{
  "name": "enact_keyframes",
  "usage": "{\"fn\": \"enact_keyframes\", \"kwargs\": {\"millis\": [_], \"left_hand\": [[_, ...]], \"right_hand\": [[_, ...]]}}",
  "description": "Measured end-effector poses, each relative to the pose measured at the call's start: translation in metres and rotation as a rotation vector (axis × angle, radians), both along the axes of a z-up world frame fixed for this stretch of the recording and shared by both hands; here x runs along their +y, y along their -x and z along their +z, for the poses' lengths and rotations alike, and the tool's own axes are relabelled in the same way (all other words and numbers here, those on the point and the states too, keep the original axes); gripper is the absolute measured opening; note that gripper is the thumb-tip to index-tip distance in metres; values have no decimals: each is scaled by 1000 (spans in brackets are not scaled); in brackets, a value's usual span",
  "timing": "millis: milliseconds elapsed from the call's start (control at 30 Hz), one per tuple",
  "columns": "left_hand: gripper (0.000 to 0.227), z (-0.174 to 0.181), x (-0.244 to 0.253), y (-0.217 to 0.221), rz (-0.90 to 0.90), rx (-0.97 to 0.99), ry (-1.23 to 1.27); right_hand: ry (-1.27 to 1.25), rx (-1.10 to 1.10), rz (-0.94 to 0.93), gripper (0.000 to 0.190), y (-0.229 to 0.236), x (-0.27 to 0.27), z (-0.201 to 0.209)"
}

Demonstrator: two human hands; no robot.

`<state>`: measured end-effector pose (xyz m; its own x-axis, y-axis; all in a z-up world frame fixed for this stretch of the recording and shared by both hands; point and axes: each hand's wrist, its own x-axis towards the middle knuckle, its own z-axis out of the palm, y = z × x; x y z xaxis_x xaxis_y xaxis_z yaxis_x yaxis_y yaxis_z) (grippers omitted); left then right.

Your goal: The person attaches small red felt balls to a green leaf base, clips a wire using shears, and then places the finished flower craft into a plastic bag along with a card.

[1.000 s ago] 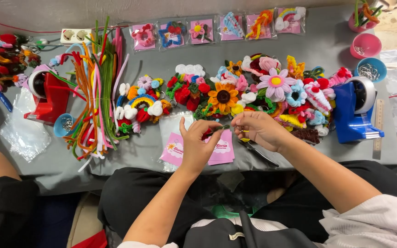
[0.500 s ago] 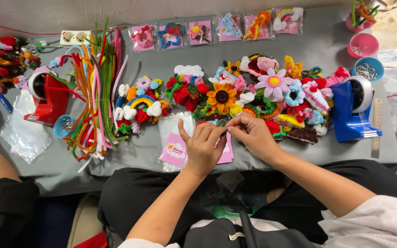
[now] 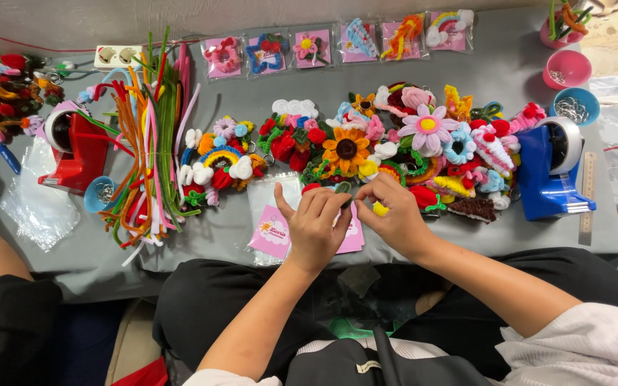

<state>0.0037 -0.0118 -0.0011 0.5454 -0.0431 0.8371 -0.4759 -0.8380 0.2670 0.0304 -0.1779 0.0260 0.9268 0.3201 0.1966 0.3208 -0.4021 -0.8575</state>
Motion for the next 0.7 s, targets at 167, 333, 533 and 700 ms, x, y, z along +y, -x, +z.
{"fn": "enact_keyframes", "kwargs": {"millis": [167, 333, 533, 700], "left_hand": [[16, 8, 4, 2, -22, 149, 111], [11, 8, 15, 3, -117, 366, 376], [6, 15, 36, 0, -228, 566, 706], [18, -15, 53, -10, -365, 875, 1473]], "right_hand": [[39, -99, 61, 7, 2, 1, 9], [-58, -23, 25, 4, -8, -4, 0], [-5, -120, -168, 7, -54, -60, 12], [188, -171, -528, 9, -133, -203, 26]]}}
